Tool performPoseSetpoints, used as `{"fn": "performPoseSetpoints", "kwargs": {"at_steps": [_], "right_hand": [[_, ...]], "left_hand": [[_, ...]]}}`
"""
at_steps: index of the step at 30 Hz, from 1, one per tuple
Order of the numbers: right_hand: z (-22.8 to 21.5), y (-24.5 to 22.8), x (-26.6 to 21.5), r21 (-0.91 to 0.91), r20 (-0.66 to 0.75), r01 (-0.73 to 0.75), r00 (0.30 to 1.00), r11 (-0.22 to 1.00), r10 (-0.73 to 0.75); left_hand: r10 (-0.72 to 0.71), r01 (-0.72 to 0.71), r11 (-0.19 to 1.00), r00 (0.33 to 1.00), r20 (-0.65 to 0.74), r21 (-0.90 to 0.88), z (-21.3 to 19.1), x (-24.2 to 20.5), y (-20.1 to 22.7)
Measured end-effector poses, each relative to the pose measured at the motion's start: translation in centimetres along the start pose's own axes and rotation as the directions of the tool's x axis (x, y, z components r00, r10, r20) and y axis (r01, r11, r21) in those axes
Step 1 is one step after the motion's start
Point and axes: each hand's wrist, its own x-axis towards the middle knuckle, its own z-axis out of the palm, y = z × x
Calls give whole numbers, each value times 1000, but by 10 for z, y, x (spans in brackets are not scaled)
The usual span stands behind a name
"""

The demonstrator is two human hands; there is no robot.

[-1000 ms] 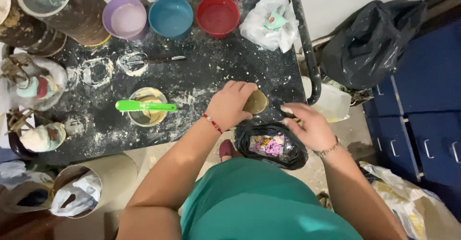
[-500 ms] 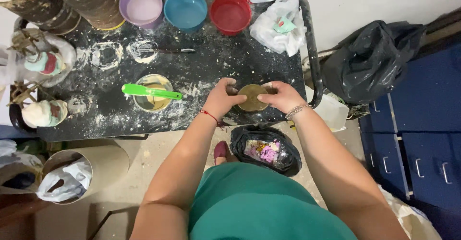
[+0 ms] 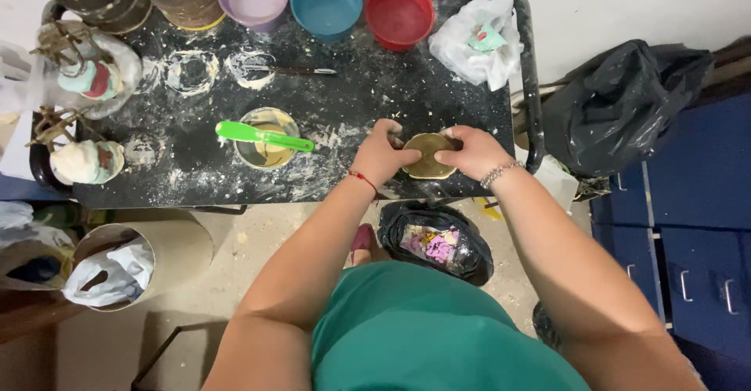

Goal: The person scoops a yellow paste from a small container into a larger container using a green spatula. They then use a metal tool to scrape the sides of the larger container and mix the contents. The person repeatedly moves between the table and the floor, handling a black bag and other items.

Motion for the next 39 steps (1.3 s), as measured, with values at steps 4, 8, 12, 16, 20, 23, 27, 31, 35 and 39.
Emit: {"fn": "performPoseSetpoints", "kwargs": {"at_steps": [4,8,12,16,20,23,27,31,35,39], "right_hand": [[-4,-33,15,-432,149,159,983,888,-103],[-2,-84,-3,-575,383,483,872,660,-304],[3,-77,-6,-619,533,681,730,391,-427],[-13,-87,-25,-572,634,777,621,262,-460],[-35,-84,-44,-585,673,799,573,138,-468],[-45,-68,-44,-641,654,759,619,117,-435],[-33,-57,-33,-537,607,782,619,317,-498],[4,-105,-48,102,488,723,562,683,-667],[72,-155,-43,502,530,325,617,802,-582],[119,-222,-35,47,542,464,732,885,-412]], "left_hand": [[131,-131,991,991,-34,2,-17,-50,21],[286,-286,958,954,-89,14,-30,-104,6],[290,-284,957,937,-193,62,-21,-135,-54],[135,-138,990,965,-223,1,-12,-157,-104],[59,-52,998,951,-302,32,-4,-172,-131],[63,-45,997,949,-308,65,-29,-181,-116],[282,-261,958,804,-524,115,-70,-184,-114],[584,-291,789,631,-511,541,-145,-156,-103],[620,-175,537,746,-244,825,-198,-109,-71],[562,-244,267,825,55,932,-227,-77,-55]]}}
